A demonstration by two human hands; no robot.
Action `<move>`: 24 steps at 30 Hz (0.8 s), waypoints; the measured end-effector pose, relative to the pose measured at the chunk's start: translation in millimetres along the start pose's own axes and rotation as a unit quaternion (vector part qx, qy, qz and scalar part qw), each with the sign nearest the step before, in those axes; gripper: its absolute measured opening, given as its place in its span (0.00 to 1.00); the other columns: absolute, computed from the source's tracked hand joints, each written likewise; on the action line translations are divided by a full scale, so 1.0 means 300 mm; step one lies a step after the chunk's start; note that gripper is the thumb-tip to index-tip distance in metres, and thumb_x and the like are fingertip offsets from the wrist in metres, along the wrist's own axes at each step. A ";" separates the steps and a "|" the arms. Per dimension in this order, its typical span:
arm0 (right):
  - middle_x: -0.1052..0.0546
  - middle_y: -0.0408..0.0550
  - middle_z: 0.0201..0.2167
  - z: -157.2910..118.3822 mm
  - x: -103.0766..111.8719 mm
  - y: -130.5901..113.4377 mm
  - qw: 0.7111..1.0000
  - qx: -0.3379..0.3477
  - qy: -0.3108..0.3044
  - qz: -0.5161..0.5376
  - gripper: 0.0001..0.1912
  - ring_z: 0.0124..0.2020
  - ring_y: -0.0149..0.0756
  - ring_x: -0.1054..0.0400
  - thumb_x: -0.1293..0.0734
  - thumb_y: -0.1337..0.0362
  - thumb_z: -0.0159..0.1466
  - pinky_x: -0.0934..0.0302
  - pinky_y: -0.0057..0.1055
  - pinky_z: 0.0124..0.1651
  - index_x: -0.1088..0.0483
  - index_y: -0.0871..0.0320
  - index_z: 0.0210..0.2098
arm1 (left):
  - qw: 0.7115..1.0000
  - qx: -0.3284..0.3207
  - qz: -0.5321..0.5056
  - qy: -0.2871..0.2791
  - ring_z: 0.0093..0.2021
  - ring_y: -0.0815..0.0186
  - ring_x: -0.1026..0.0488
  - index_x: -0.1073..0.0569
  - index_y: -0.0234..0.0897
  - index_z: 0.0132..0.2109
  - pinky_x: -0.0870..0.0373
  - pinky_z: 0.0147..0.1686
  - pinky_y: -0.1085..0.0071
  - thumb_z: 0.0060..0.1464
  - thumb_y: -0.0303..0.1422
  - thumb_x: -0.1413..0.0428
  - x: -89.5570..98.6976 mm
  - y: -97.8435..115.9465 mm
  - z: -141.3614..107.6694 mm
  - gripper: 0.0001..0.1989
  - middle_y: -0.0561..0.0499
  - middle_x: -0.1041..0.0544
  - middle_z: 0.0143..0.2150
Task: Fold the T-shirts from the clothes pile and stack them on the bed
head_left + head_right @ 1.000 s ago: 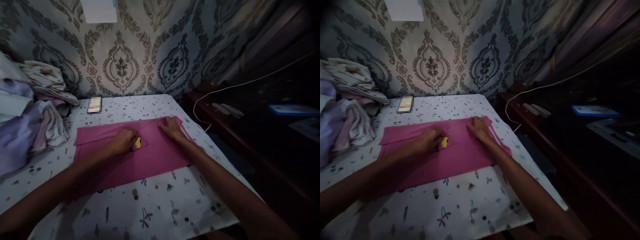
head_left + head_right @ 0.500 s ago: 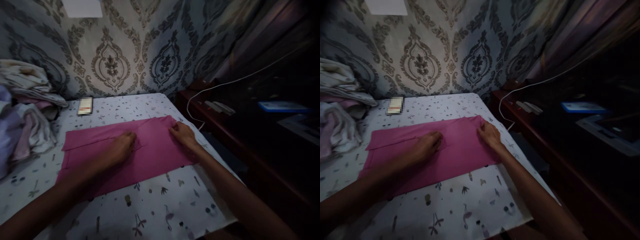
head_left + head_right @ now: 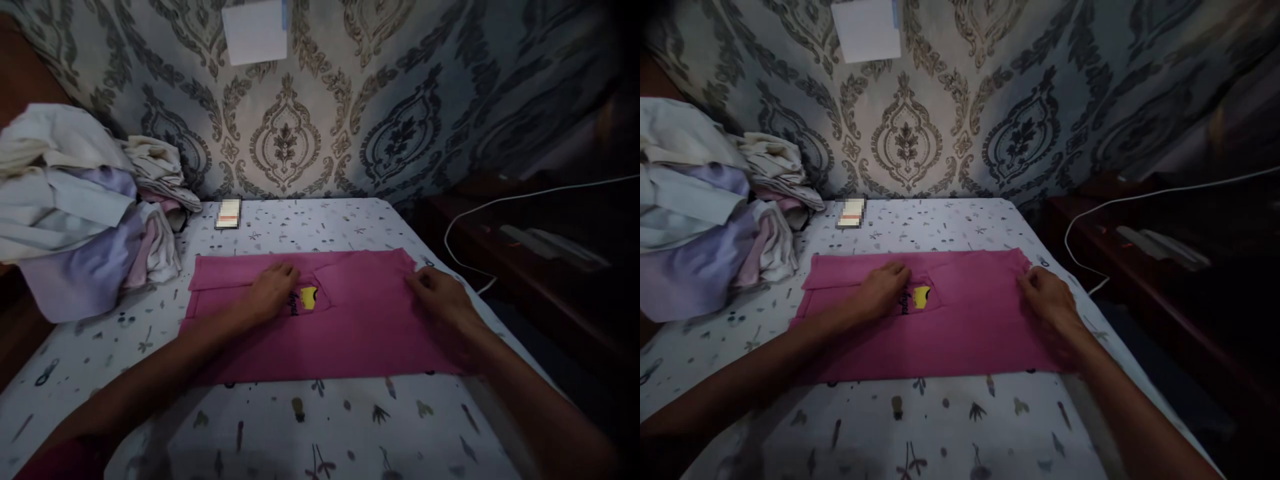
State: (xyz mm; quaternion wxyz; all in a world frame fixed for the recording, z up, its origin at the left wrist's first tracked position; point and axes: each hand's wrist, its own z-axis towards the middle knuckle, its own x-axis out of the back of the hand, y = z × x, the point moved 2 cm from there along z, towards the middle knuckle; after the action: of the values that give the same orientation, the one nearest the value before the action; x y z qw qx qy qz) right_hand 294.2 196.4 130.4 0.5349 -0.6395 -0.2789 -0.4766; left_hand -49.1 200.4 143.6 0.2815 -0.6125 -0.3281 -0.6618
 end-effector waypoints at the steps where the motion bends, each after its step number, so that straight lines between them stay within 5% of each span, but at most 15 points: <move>1: 0.26 0.50 0.24 -0.002 -0.004 0.010 1.000 0.002 0.005 -0.009 0.10 0.27 0.44 0.33 0.37 0.55 0.60 0.46 0.37 0.30 0.35 0.52 0.25 | 1.000 -0.004 -0.008 0.007 0.47 0.55 0.30 0.30 0.34 0.48 0.31 0.45 0.61 0.63 0.24 0.55 0.000 0.002 -0.008 0.12 0.41 0.26 0.47; 5: 0.24 0.58 0.31 -0.014 -0.008 0.011 0.993 0.080 0.081 -0.031 0.11 0.32 0.53 0.30 0.36 0.51 0.61 0.43 0.42 0.30 0.30 0.52 0.32 | 0.998 -0.001 -0.049 0.027 0.44 0.57 0.30 0.29 0.35 0.46 0.31 0.43 0.62 0.68 0.30 0.58 0.011 -0.035 -0.047 0.13 0.43 0.26 0.44; 8: 0.24 0.64 0.39 -0.027 -0.018 -0.047 0.971 0.190 0.140 -0.037 0.16 0.41 0.58 0.30 0.39 0.51 0.65 0.38 0.48 0.37 0.27 0.53 0.39 | 0.992 0.030 -0.104 0.070 0.44 0.59 0.30 0.29 0.36 0.47 0.30 0.47 0.62 0.69 0.34 0.59 0.024 -0.142 -0.090 0.15 0.43 0.26 0.44; 14: 0.24 0.58 0.44 -0.061 -0.137 -0.197 0.927 0.373 0.030 -0.002 0.18 0.46 0.51 0.30 0.42 0.54 0.69 0.34 0.49 0.50 0.26 0.56 0.45 | 0.977 0.137 -0.106 0.128 0.50 0.56 0.29 0.29 0.38 0.48 0.32 0.55 0.56 0.67 0.38 0.57 0.004 -0.451 -0.241 0.15 0.43 0.25 0.47; 17: 0.24 0.57 0.44 -0.073 -0.166 -0.222 0.917 0.398 0.018 -0.003 0.17 0.46 0.50 0.31 0.41 0.56 0.69 0.35 0.48 0.50 0.26 0.57 0.47 | 0.977 0.157 -0.084 0.117 0.54 0.54 0.29 0.29 0.37 0.53 0.33 0.59 0.54 0.67 0.39 0.58 -0.005 -0.530 -0.294 0.18 0.40 0.25 0.53; 20: 0.24 0.57 0.44 -0.098 -0.153 -0.265 0.911 0.412 0.023 0.003 0.14 0.46 0.48 0.31 0.41 0.58 0.70 0.35 0.45 0.49 0.26 0.57 0.45 | 0.976 0.169 -0.040 0.133 0.59 0.50 0.31 0.30 0.33 0.56 0.35 0.62 0.50 0.66 0.38 0.59 0.008 -0.508 -0.302 0.21 0.35 0.28 0.60; 24: 0.25 0.54 0.41 -0.174 -0.157 -0.381 0.891 0.453 -0.007 -0.003 0.10 0.42 0.44 0.33 0.39 0.60 0.70 0.38 0.39 0.45 0.27 0.57 0.40 | 0.986 0.075 -0.087 0.118 0.62 0.54 0.32 0.31 0.35 0.60 0.35 0.63 0.55 0.68 0.38 0.58 0.028 -0.345 -0.230 0.21 0.39 0.30 0.63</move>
State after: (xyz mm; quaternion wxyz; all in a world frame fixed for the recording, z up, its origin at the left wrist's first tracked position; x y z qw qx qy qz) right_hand 160.5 185.1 134.1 0.7633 -0.3302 -0.4703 -0.2953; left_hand -173.2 211.7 140.2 0.3048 -0.4760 -0.3934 -0.7250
